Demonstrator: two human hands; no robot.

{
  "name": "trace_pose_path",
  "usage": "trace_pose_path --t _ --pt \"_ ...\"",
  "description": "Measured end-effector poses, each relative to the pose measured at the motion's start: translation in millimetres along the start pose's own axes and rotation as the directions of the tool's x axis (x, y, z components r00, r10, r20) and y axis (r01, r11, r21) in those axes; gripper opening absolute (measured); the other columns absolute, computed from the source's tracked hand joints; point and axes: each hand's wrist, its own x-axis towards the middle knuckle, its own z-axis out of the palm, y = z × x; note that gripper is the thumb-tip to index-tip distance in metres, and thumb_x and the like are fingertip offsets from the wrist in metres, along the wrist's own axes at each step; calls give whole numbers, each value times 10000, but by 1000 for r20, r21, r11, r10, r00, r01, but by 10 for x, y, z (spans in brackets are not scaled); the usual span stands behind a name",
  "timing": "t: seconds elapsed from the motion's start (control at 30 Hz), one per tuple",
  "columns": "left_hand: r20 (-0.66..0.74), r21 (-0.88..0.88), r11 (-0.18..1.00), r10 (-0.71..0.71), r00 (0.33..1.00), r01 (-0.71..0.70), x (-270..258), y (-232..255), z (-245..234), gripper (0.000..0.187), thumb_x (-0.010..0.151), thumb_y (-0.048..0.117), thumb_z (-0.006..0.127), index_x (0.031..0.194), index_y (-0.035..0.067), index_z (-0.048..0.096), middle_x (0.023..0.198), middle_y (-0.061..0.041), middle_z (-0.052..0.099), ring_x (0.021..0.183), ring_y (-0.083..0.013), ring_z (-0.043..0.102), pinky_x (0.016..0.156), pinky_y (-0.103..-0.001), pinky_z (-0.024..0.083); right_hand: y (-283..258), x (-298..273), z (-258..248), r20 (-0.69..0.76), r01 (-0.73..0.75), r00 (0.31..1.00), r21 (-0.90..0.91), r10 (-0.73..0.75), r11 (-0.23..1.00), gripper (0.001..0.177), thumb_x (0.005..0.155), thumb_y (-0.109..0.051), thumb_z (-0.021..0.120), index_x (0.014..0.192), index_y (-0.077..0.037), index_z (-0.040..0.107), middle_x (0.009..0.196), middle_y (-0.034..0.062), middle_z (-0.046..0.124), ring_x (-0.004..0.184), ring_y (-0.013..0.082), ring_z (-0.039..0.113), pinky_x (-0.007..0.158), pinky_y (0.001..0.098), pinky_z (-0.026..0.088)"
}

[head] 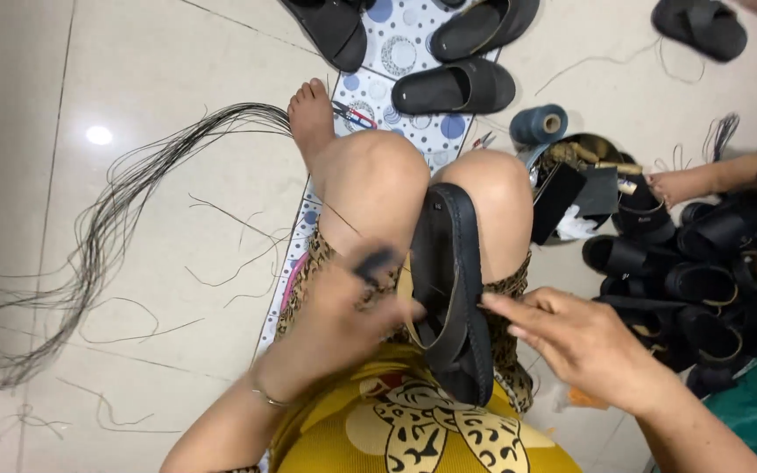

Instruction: Hand-stitching the upper straps of black sandals to the soles using a needle and thread while sitting on the floor.

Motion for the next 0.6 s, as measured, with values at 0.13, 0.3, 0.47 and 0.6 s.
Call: trace_pose_path --t 0.13,0.3,0.47,0.6 --pt "397 127 987 38 917 -95 -143 -139 443 630 906 513 705 523 97 428 543 -3 438 461 -115 398 420 -300 324 -28 92 -23 43 71 997 -108 -67 992 631 939 -150 677 1519 -320 497 779 -21 481 608 150 482 459 327 443" --pt "493 218 969 -5 870 -118 -247 -157 585 652 967 551 624 558 82 429 573 -25 422 468 -189 426 425 -372 355 -13 113 -115 122 87 990 -188 -65 978 652 921 -118 647 1513 -350 502 863 -5 544 662 178 569 494 332 495" --pt "503 320 928 5 864 -192 -313 -185 733 626 1018 534 567 620 52 572 647 -61 543 516 -270 570 430 -433 452 -49 156 -204 179 138 981 -364 -76 921 654 902 -155 656 1506 -359 514 912 14 598 662 203 639 465 387 517" --pt "363 237 903 260 895 -359 -336 -157 829 519 1049 308 615 608 40 554 688 -161 596 524 -293 559 432 -415 449 -248 197 -278 189 166 979 -558 -70 813 660 859 -52 613 1449 -347 583 884 41 602 547 244 582 470 394 519"
